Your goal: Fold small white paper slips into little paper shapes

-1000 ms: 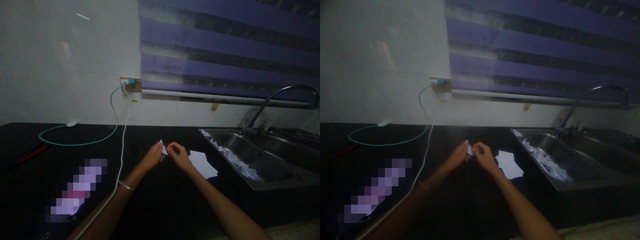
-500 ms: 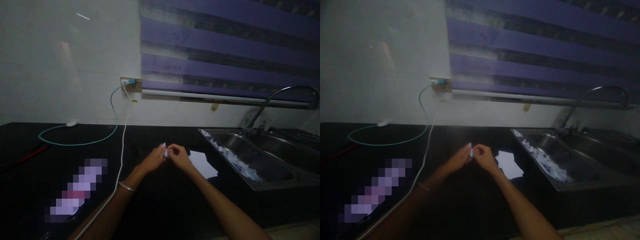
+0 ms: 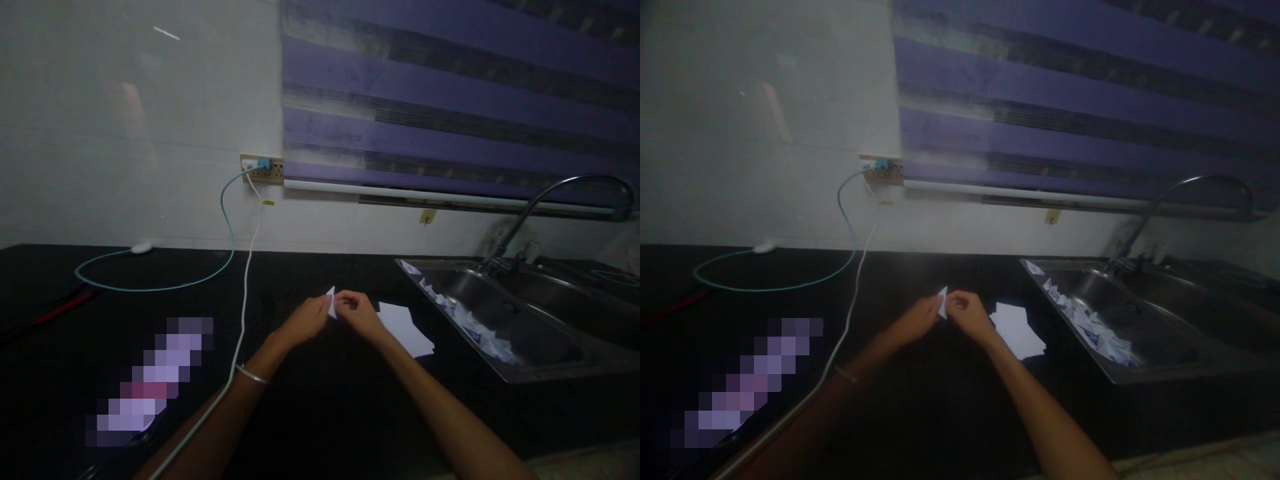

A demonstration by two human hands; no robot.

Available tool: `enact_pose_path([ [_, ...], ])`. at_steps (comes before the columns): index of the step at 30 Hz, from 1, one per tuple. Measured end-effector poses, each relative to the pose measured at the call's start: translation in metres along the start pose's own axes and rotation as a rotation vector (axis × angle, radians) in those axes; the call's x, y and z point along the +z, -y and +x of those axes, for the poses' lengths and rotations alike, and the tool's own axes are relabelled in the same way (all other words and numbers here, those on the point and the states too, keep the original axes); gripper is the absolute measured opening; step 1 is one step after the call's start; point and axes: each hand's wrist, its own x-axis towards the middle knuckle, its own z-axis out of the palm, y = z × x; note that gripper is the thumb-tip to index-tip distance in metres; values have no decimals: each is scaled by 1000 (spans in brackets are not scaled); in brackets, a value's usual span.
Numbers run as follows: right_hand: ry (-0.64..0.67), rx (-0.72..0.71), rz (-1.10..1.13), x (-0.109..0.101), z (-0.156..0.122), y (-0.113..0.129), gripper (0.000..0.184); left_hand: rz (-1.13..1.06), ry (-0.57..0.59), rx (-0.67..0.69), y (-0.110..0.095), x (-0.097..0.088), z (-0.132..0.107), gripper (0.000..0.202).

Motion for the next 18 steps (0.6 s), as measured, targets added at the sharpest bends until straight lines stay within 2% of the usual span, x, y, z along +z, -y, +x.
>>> enact_pose_path([
  [7, 39, 43, 71, -3, 1, -1, 16, -58, 60, -13, 3, 0, -1, 50],
  [12, -1, 71, 115, 0, 3, -5, 11, 30, 0, 31, 2, 0, -1, 46],
  [18, -15, 77, 191, 3, 5, -6, 21, 42, -73, 71, 1, -2, 1, 45],
])
